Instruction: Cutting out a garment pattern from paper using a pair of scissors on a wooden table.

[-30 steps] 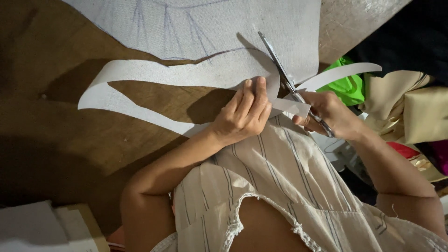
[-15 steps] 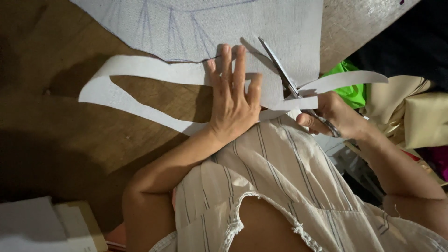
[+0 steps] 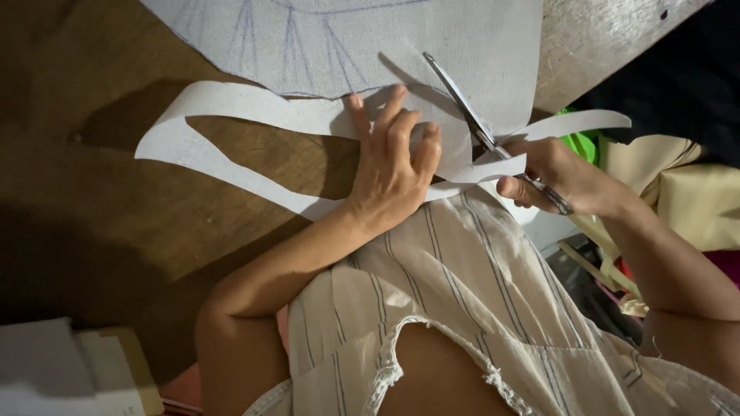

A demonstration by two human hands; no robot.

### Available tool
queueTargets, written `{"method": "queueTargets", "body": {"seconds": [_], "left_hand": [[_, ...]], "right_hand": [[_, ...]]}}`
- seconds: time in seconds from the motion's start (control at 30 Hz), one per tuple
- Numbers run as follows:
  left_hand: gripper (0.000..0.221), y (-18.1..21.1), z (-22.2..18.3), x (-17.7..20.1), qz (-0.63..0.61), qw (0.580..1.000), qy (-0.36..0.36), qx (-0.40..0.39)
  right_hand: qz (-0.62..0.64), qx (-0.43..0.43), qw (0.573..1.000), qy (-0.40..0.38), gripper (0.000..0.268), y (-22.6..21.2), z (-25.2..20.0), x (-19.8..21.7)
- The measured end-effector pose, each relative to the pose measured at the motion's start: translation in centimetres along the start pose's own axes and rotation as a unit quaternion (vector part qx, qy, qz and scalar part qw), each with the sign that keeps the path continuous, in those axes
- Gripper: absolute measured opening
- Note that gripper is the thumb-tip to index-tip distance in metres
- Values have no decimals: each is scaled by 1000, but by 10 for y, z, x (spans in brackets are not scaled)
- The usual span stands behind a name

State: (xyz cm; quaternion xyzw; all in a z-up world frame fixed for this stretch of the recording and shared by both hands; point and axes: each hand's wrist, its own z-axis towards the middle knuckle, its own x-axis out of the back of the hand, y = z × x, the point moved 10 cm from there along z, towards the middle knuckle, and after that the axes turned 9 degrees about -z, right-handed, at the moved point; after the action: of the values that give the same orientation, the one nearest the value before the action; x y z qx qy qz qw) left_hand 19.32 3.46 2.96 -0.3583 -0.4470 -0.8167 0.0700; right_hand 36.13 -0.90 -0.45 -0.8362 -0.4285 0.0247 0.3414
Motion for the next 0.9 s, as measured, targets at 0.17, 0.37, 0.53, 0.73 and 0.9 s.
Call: {"method": "queueTargets", "body": {"seconds": [0.17,0.37,0.53,0.73,0.9], "left_hand": [[13,3,3,7,27,999,27,-14],[18,2,3,5,22,999,24,-13],[9,2,4,6,29,999,32,-13],[17,3,4,4,13,999,26,-17],[21,3,4,4,0,1000,21,-16]], "right_hand": [[-17,95,995,7,50,-16,0,6],[9,77,997,-11,41,0,0,9],[-44,144,988,-22,33,-24,2,19],[-99,98,989,-47,25,-5,12,23],[-135,197,970,-38,38,-25,9,29]]}}
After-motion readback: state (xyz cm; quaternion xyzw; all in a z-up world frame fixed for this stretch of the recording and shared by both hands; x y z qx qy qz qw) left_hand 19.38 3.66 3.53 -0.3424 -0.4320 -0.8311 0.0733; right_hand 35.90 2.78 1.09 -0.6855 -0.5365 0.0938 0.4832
